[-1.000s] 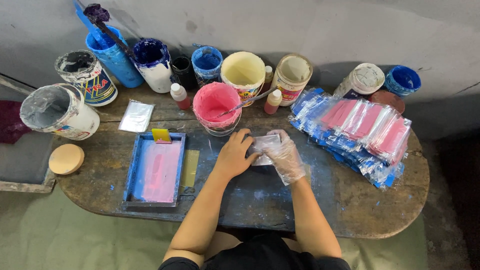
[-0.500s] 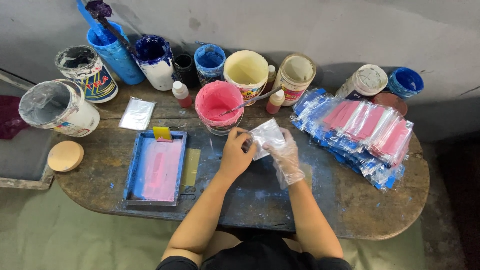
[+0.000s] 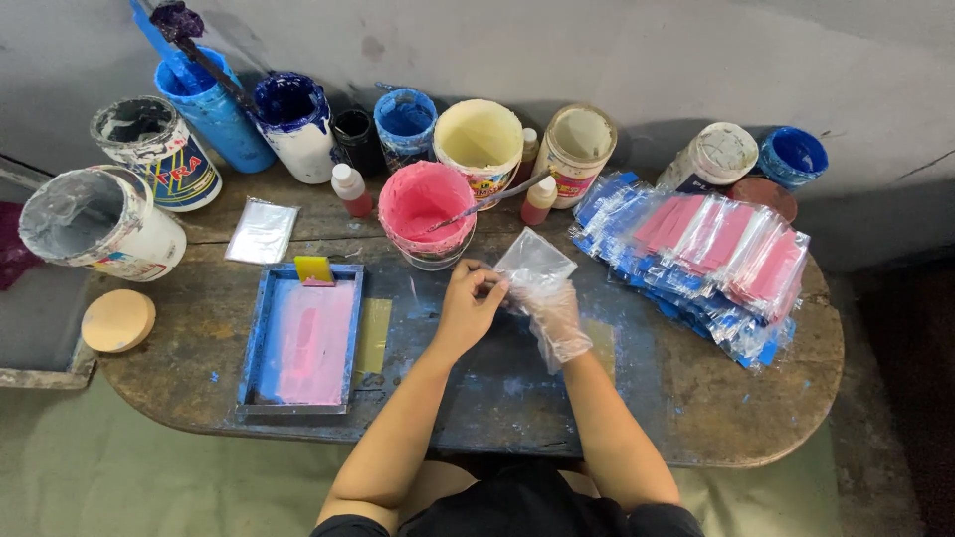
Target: Preparing and mixing ink for screen printing, including applying ink to a screen and stirring ink in a container.
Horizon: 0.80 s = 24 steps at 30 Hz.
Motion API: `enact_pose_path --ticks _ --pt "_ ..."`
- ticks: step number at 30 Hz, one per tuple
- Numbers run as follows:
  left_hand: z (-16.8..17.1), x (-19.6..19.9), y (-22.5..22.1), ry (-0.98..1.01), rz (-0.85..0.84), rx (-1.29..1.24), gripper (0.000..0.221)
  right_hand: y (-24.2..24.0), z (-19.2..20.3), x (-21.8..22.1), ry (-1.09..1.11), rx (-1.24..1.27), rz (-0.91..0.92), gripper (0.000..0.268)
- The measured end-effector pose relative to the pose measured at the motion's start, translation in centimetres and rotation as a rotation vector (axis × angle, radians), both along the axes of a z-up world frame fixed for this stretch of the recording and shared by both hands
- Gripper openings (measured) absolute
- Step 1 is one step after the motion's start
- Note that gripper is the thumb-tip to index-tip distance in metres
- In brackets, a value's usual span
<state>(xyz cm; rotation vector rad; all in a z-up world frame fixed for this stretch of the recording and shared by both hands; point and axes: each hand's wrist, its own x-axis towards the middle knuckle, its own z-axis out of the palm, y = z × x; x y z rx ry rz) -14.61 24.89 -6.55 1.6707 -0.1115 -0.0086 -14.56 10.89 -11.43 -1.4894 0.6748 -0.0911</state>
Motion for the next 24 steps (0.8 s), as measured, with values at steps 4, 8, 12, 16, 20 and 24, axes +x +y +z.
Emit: enact_pose_path --ticks 4,8,12,16,20,24 --pt "0.0 -0.1 0.0 0.0 -0.016 0.0 0.015 -0.4 4.0 -0.4 0.017 -0.006 -0.088 0.042" --pt "0.3 -0.3 -0.2 0.022 -0.014 -0.044 0.014 0.2 7.3 -1.1 -0.046 0.034 -0.009 0.051" --pt "0.8 -0.4 -0.2 0.027 -0.036 -0.037 0.013 -1.8 3.5 -0.1 -0.01 -0.142 0.1 0.046" --pt "-0.5 -0.3 -0.3 0.013 -0.05 0.019 0.014 -2.5 2.2 0.5 0.03 -0.326 0.142 0.044" --pt "-0.7 -0.5 -0.5 0.004 -0.081 -0.003 0.013 -3.7 -1.7 1.2 0.006 -0.388 0.151 0.045" --pt "-0.2 -0.7 -0.6 -0.009 -0.108 -0.019 0.014 -4.6 -5.6 1.8 -0.031 -0.287 0.082 0.046"
